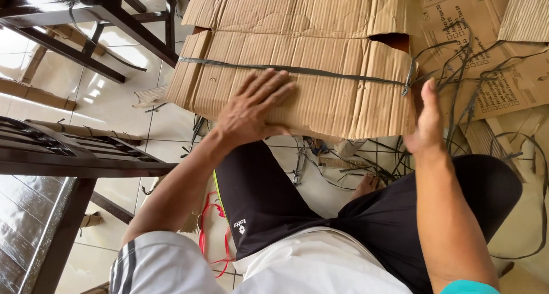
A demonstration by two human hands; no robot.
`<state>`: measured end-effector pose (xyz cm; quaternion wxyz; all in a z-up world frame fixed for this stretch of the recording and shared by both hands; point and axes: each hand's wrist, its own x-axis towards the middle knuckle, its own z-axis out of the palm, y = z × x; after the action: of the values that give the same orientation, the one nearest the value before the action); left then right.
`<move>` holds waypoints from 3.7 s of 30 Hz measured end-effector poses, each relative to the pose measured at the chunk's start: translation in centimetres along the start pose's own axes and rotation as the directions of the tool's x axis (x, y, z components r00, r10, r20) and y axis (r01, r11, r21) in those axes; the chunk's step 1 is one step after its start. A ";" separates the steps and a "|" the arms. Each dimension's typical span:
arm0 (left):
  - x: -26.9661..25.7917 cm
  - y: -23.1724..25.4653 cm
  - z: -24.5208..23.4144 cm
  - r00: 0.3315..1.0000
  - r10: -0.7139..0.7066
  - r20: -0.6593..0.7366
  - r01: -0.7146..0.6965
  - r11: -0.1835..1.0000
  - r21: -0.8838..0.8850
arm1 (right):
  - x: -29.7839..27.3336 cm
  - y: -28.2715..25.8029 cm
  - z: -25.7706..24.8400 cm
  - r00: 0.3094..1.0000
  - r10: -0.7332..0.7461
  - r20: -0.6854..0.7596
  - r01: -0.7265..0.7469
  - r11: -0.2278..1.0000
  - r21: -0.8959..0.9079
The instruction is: A person is sitting on the floor, wrapping a wooden chair with cardboard and securing it with plastic ties for protection.
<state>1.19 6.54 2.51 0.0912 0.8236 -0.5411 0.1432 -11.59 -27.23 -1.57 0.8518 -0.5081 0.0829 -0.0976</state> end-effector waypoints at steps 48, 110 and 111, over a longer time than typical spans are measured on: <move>-2.5 -1.7 2.1 0.901 0.071 -0.427 0.039 0.969 0.242 | -2.0 1.0 3.5 0.553 -0.439 0.708 0.433 -0.574 -0.695; 14.7 -20.8 3.6 0.358 -0.888 0.289 0.918 0.392 0.067 | 21.4 -5.6 9.4 0.913 0.136 -0.385 -0.379 -0.070 -0.923; 14.7 -22.0 4.3 0.353 -0.889 0.291 0.920 0.387 0.066 | 21.9 -5.3 9.2 0.913 0.140 -0.383 -0.376 -0.074 -0.923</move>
<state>27.50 1.25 3.51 0.1221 0.9894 -0.0108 -0.0782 11.34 -27.31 6.50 0.2274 -0.9217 0.2934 0.1130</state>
